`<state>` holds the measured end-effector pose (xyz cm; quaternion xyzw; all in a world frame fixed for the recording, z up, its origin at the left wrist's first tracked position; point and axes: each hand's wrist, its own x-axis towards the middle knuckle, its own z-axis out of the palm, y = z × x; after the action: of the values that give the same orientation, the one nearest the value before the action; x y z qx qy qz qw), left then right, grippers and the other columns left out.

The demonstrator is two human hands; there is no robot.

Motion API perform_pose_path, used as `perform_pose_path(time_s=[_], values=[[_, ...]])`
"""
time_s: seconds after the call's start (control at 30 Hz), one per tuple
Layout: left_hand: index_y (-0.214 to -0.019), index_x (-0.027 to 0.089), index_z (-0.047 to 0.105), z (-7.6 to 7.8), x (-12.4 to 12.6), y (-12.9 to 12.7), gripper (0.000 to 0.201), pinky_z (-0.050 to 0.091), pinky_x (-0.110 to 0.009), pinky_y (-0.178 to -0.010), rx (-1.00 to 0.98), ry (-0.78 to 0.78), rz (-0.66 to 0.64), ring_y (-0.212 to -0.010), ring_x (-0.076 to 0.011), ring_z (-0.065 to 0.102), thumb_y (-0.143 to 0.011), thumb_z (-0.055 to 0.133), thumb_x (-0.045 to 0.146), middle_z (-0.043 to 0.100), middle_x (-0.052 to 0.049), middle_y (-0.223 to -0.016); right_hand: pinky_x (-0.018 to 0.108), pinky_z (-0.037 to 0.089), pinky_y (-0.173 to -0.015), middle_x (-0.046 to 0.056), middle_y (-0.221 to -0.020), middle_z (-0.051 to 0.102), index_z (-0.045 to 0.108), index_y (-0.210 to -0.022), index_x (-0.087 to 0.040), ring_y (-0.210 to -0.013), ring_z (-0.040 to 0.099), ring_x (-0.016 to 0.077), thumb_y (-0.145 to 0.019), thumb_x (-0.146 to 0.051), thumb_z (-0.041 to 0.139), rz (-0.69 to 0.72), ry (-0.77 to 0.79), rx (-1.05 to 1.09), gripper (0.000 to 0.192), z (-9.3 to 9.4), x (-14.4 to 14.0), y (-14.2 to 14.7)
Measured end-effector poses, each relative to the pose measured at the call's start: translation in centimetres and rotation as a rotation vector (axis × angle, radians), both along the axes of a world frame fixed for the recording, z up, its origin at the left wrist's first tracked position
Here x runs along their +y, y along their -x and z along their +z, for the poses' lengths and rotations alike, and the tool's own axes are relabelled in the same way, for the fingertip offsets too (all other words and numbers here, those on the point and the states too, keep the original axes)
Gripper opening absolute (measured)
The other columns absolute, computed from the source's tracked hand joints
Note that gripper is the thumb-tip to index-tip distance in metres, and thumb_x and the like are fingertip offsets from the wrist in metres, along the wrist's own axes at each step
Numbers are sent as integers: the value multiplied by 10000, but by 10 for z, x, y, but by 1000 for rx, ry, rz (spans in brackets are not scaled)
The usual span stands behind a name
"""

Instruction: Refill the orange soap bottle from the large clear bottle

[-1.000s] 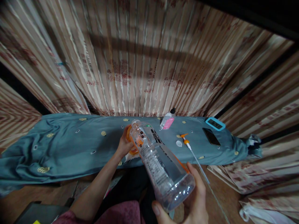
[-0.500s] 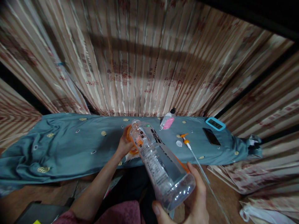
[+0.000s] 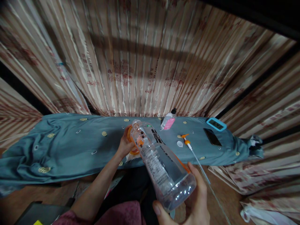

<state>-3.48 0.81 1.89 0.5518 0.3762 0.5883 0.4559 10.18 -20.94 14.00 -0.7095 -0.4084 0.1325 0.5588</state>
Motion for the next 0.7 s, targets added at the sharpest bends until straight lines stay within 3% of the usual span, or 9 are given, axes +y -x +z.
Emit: perform_pose_path(time_s=[0.3,0.7], values=[[-1236,224,461,5,-2,1,705,507,-398,-967,-21,34,-27,-1044,-221,633,-613,790,249,631,-53,-1177,307,532,-720,127,-1413,471,376,-1428,-236,-1187,549,309,-656,-646,728,52,24,-62,943,-6,-3,-7],[-1233,236,468,4,-1,0,711,500,-405,-976,-64,33,-33,-1063,-228,628,-601,794,242,633,-49,-1178,222,503,-703,66,-1430,483,421,-1399,-248,-1251,494,264,-618,-676,732,-2,17,-29,943,-1,-1,-1]])
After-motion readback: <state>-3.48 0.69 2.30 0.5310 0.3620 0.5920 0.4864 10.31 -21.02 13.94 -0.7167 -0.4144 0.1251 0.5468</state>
